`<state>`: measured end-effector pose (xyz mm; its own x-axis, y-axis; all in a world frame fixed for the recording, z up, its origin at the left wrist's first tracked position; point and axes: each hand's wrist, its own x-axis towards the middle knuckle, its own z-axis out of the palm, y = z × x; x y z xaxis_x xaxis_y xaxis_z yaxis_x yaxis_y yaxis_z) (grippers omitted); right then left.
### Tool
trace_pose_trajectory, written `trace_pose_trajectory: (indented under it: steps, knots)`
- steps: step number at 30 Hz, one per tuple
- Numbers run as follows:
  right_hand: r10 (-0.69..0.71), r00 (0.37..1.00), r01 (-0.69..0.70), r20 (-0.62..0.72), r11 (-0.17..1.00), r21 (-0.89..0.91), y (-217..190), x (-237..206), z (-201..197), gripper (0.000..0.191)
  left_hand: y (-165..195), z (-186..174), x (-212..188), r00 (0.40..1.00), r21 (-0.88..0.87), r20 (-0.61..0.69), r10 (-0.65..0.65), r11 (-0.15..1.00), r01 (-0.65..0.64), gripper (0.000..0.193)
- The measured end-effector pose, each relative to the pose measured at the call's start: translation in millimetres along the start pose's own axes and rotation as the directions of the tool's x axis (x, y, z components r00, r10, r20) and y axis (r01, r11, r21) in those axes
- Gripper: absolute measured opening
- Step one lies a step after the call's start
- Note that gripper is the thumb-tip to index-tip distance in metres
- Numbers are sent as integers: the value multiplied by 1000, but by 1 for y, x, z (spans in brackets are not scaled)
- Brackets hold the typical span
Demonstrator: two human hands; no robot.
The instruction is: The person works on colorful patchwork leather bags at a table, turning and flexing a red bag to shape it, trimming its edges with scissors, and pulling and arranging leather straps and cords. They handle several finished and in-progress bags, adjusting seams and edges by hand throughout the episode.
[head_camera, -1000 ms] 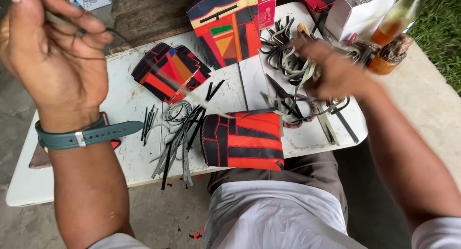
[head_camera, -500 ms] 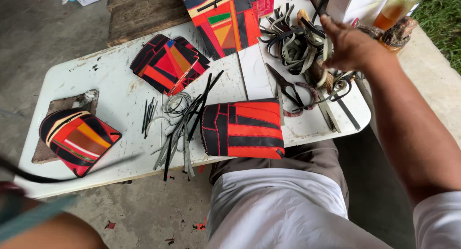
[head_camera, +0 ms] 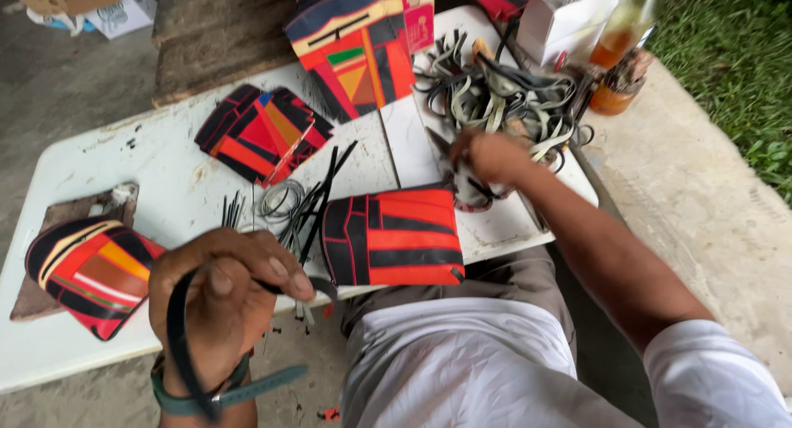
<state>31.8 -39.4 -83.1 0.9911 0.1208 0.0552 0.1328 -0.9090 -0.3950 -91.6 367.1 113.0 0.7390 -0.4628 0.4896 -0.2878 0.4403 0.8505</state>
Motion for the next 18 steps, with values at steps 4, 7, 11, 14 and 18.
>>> trace_pose_trajectory:
  steps: [4, 7, 11, 14, 18]
  knots:
    - [131, 952, -92, -276, 984, 151, 36, 8, -45, 43, -16, -3, -3, 996, -26, -85, -7, 1000, 5, 42]
    - [40, 985, 45, -168, 880, 473, 34, 15, -77, 83, -27, 4, -1, 999, -41, 31, -32, 999, 33, 41]
    - [-208, 919, 279, -336, 944, 177, -26, -7, -122, 78, -41, 23, 6, 982, 203, 60, -181, 965, 165, 42]
    - [-274, 896, 434, -348, 707, 559, -95, -68, -123, 63, -69, 39, 20, 915, 373, 107, -390, 868, 326, 45]
    - [-372, 870, 487, -324, 547, 681, -164, -147, -75, 71, -127, 56, 18, 770, 123, 145, -621, 783, 609, 34]
